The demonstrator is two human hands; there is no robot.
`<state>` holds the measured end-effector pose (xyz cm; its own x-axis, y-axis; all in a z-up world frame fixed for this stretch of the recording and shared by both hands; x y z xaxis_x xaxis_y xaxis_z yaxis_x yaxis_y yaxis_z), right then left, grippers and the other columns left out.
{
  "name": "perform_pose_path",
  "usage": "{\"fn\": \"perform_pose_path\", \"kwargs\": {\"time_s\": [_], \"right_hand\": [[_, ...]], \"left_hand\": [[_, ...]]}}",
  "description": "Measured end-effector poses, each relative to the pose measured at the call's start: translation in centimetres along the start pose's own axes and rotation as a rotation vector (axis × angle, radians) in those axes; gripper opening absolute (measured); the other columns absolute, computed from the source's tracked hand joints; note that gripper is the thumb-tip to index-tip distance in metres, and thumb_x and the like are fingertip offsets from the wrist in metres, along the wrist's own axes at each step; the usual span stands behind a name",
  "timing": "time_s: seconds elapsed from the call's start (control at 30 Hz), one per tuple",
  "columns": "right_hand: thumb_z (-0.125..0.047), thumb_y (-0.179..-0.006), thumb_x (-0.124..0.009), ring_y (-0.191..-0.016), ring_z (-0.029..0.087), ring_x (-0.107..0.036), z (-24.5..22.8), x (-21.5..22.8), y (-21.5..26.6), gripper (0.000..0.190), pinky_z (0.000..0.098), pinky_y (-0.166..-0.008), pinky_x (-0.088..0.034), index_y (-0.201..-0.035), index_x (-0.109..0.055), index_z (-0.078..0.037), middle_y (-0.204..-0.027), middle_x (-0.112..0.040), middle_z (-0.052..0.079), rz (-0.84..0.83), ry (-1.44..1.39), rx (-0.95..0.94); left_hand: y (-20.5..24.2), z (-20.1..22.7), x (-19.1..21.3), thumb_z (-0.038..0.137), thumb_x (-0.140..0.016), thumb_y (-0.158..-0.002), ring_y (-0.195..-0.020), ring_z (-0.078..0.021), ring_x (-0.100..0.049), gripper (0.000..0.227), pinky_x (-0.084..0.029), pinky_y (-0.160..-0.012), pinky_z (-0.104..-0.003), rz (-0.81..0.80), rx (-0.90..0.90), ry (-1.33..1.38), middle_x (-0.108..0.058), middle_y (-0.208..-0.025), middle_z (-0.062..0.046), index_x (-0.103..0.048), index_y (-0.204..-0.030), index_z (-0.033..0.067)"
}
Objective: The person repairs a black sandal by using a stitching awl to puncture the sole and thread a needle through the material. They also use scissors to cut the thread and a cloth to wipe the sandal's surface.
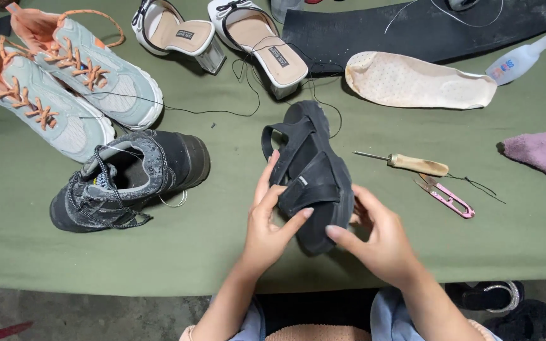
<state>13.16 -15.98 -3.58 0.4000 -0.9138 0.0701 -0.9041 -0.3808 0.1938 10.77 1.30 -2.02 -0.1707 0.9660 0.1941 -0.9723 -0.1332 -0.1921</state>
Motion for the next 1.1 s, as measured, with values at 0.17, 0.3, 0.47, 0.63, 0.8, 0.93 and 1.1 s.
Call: {"fn": "perform_pose_path", "kwargs": {"time_s": [0.17,0.3,0.47,0.63,0.8,0.93,1.1], "right_hand": [[-0.016,-0.078,-0.081,-0.084,0.007,-0.077,0.4,-1.2,0.7,0.063,0.0202,-0.068,-0.055,-0.138,-0.062,-0.013,-0.104,-0.080,-0.002,0.096,0.168,-0.159],[-0.022,-0.079,-0.079,-0.062,0.001,-0.062,0.3,-1.4,0.9,0.063,0.0194,-0.046,-0.040,-0.139,-0.061,-0.020,-0.088,-0.076,-0.009,0.130,0.343,-0.159],[-0.020,-0.082,-0.076,-0.067,0.007,-0.056,0.1,-1.2,1.2,0.057,0.0199,-0.074,-0.050,-0.138,-0.063,-0.017,-0.089,-0.070,-0.010,0.136,0.392,-0.059],[-0.025,-0.081,-0.077,-0.061,0.009,-0.048,0.7,-1.0,1.3,0.062,0.0215,-0.059,-0.045,-0.140,-0.061,-0.018,-0.073,-0.055,-0.007,0.124,0.486,-0.040],[-0.015,-0.083,-0.075,-0.067,0.009,-0.049,0.4,-0.8,1.0,0.061,0.0202,-0.069,-0.048,-0.142,-0.061,-0.009,-0.081,-0.057,-0.006,0.086,0.358,0.013],[-0.011,-0.084,-0.073,-0.070,0.010,-0.047,0.9,-0.8,0.9,0.057,0.0211,-0.073,-0.050,-0.140,-0.062,-0.007,-0.082,-0.056,-0.004,0.059,0.317,0.026],[-0.011,-0.085,-0.074,-0.076,0.007,-0.053,1.0,-0.6,0.7,0.062,0.0208,-0.079,-0.053,-0.145,-0.058,-0.003,-0.091,-0.065,-0.004,0.055,0.273,0.049]], "left_hand": [[2.2,3.1,1.2,0.012,-0.076,-0.094,-0.148,-0.0465,-0.038,0.042,-0.038,-0.123,-0.057,0.157,-0.271,-0.446,-0.038,-0.159,-0.024,-0.058,-0.132,0.0082],[3.0,6.9,0.3,0.005,-0.072,-0.097,-0.117,-0.0333,-0.064,0.010,-0.054,-0.095,-0.047,0.188,-0.550,-0.700,-0.070,-0.121,-0.012,-0.076,-0.106,0.0085],[3.1,7.8,-0.3,0.003,-0.066,-0.102,-0.111,-0.0330,-0.070,0.015,-0.058,-0.091,-0.047,0.176,-0.656,-0.756,-0.068,-0.123,-0.013,-0.074,-0.112,0.0097],[3.2,7.9,-1.2,0.000,-0.055,-0.105,-0.112,-0.0346,-0.071,0.021,-0.060,-0.091,-0.050,0.148,-0.727,-0.765,-0.071,-0.121,-0.014,-0.073,-0.114,0.0087],[3.2,8.2,-1.1,-0.001,-0.057,-0.104,-0.104,-0.0362,-0.073,0.017,-0.067,-0.084,-0.045,0.189,-0.767,-0.694,-0.070,-0.118,-0.015,-0.071,-0.113,0.0012],[3.3,7.7,-1.3,-0.001,-0.059,-0.104,-0.103,-0.0332,-0.076,0.016,-0.065,-0.074,-0.036,0.220,-0.740,-0.737,-0.072,-0.116,-0.012,-0.072,-0.111,0.0055],[3.1,7.7,-1.1,0.003,-0.063,-0.102,-0.101,-0.0280,-0.077,0.013,-0.061,-0.067,-0.030,0.237,-0.744,-0.734,-0.074,-0.114,-0.007,-0.073,-0.106,0.0094]]}}
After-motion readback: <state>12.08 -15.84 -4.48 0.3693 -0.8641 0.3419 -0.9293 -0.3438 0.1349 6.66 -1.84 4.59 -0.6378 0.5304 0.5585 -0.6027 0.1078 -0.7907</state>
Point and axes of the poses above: each hand's wrist, its own y-axis away from the middle knuckle, its own x-axis out of the back of the hand, z = x × y, the point moved 10 cm from there along -y, towards the middle knuckle
